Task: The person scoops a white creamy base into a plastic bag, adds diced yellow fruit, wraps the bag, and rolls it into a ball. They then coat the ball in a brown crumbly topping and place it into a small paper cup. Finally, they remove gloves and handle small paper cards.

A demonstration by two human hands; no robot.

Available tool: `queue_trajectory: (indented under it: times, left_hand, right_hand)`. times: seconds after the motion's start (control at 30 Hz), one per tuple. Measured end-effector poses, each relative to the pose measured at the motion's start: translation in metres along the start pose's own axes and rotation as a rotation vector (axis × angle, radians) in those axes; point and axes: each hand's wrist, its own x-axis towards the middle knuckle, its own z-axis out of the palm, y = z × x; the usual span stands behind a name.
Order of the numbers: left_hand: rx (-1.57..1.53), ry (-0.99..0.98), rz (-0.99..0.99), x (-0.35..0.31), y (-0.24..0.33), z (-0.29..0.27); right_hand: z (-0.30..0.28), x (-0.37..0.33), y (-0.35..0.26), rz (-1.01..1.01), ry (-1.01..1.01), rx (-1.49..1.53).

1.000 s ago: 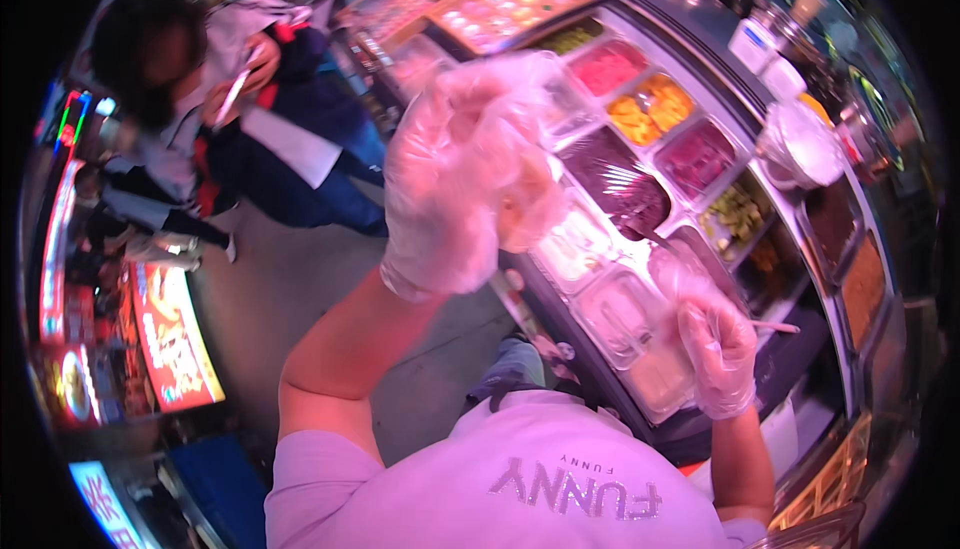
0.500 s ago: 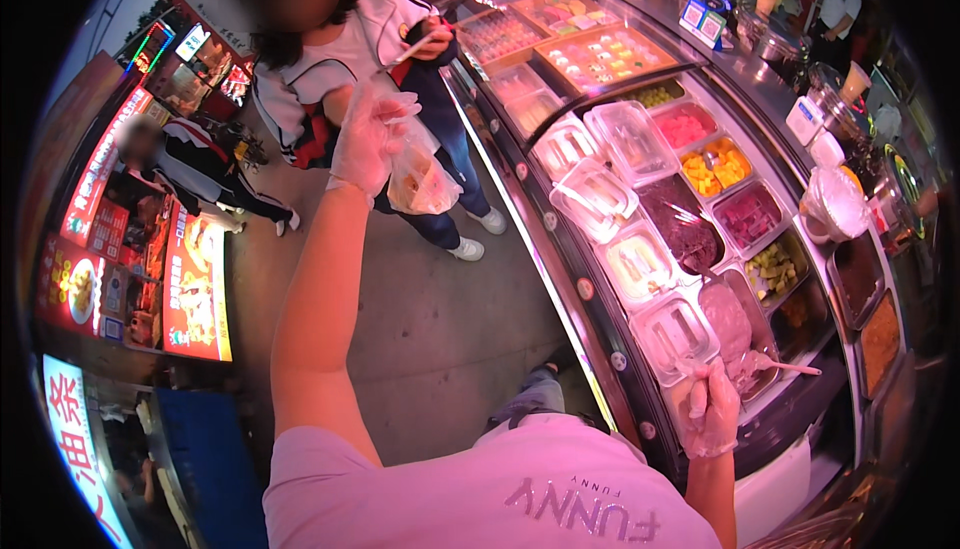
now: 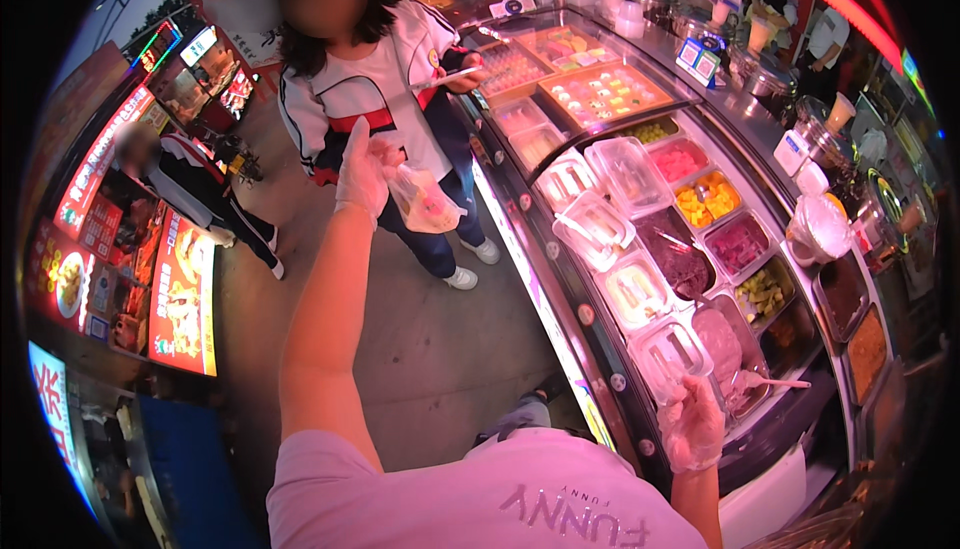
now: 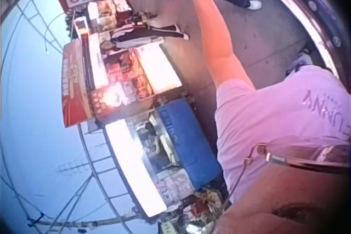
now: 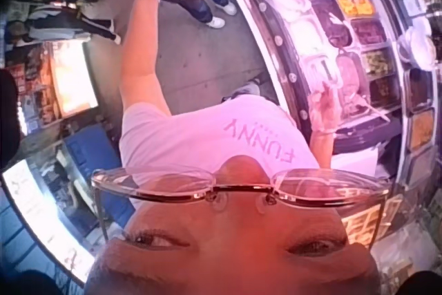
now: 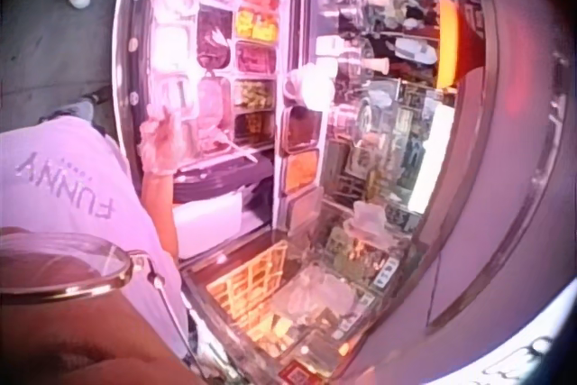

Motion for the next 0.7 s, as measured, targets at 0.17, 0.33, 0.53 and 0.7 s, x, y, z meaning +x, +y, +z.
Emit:
queue_trajectory:
  times: [0.17,0.33,0.53,0.7]
  left_hand:
    - [0.342,0.050,0.338,-0.014,-0.007,0.007]
    - [0.816,-0.407,0.668,-0.139,-0.067,0.090]
    - [0.757,-0.926,0.755,-0.305,-0.153,0.189]
    - [1.191,-0.869,0.093,-0.273,-0.265,0.118]
  right_hand:
    - [-0.006,0.002,0.006,-0.030,-0.180,0.043]
    - [0.039,0.000,0.007,-0.005,-0.300,0.031]
    - [0.037,0.044,0.044,0.080,-0.314,-0.081]
    - [0.033,-0.009,0.052,0.250,-0.178,-0.384]
